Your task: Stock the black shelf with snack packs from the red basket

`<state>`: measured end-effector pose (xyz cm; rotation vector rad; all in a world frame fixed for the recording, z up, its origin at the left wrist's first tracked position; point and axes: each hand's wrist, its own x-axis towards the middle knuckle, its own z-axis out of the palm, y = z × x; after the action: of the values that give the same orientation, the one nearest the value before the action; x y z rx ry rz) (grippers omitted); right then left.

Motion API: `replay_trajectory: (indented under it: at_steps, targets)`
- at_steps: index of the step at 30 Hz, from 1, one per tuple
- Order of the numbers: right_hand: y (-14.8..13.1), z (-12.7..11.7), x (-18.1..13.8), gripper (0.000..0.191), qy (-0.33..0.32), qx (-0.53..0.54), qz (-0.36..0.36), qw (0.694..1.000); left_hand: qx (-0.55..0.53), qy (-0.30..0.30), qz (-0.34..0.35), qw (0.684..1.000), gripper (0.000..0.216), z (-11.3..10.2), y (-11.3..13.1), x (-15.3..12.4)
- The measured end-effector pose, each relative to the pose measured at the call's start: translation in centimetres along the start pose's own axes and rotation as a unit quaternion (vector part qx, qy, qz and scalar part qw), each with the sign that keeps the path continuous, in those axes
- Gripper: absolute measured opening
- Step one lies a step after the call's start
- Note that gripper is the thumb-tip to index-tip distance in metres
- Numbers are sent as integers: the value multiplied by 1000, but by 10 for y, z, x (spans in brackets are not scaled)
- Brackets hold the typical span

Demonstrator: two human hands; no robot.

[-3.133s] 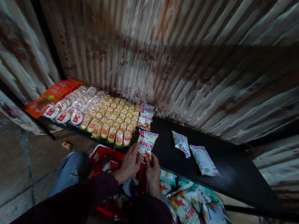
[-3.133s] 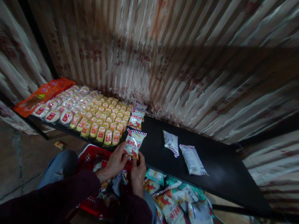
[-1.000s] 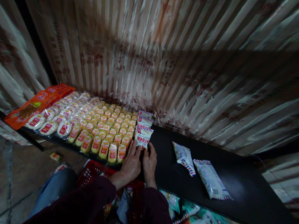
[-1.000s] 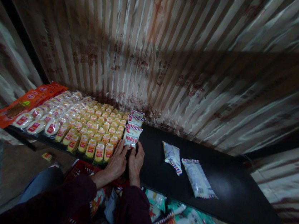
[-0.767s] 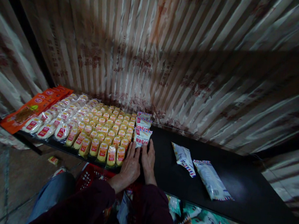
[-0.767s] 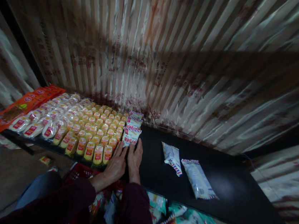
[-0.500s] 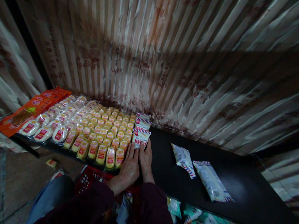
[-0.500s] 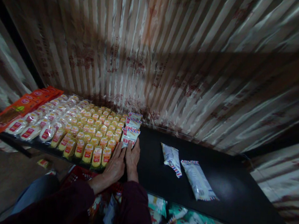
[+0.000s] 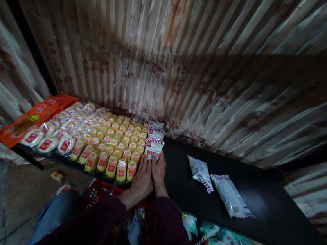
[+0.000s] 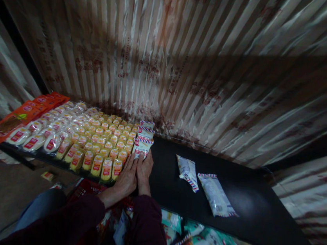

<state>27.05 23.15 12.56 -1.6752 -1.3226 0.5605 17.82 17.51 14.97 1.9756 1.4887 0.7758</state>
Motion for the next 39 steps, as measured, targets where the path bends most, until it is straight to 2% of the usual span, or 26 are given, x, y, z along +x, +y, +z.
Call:
replay_trajectory:
  at_steps: [3,6,9,12,20,25,30,35,39]
  targets:
    - [2,1,0,74,37,-32,-14,999,1,2,0,1000,69,0,0,-1]
    - [3,0,2,70,76,-87,-87,990,12,-19,-16,1000,70,-1,2,-1]
    - [2,-4,5,55,55,-141,-165,975,33,-29,-12,999,74,-3,3,-2]
    - [3,-8,8,48,13,-170,-195,966,48,-32,-9,998,77,-3,3,-3]
    - [11,-6,6,55,11,-137,-170,976,66,-3,7,998,75,11,-8,-2]
    - [20,-9,-12,61,27,-96,-111,989,98,31,39,994,66,21,-15,-4]
    - [20,-17,-35,67,55,-79,-75,993,151,47,93,983,63,22,-12,-11]
    - [13,-25,-64,67,82,-59,-59,993,194,33,143,970,60,21,-11,-30]
    - [11,-26,-103,57,105,-31,-72,991,193,-1,189,963,56,26,-23,-60]
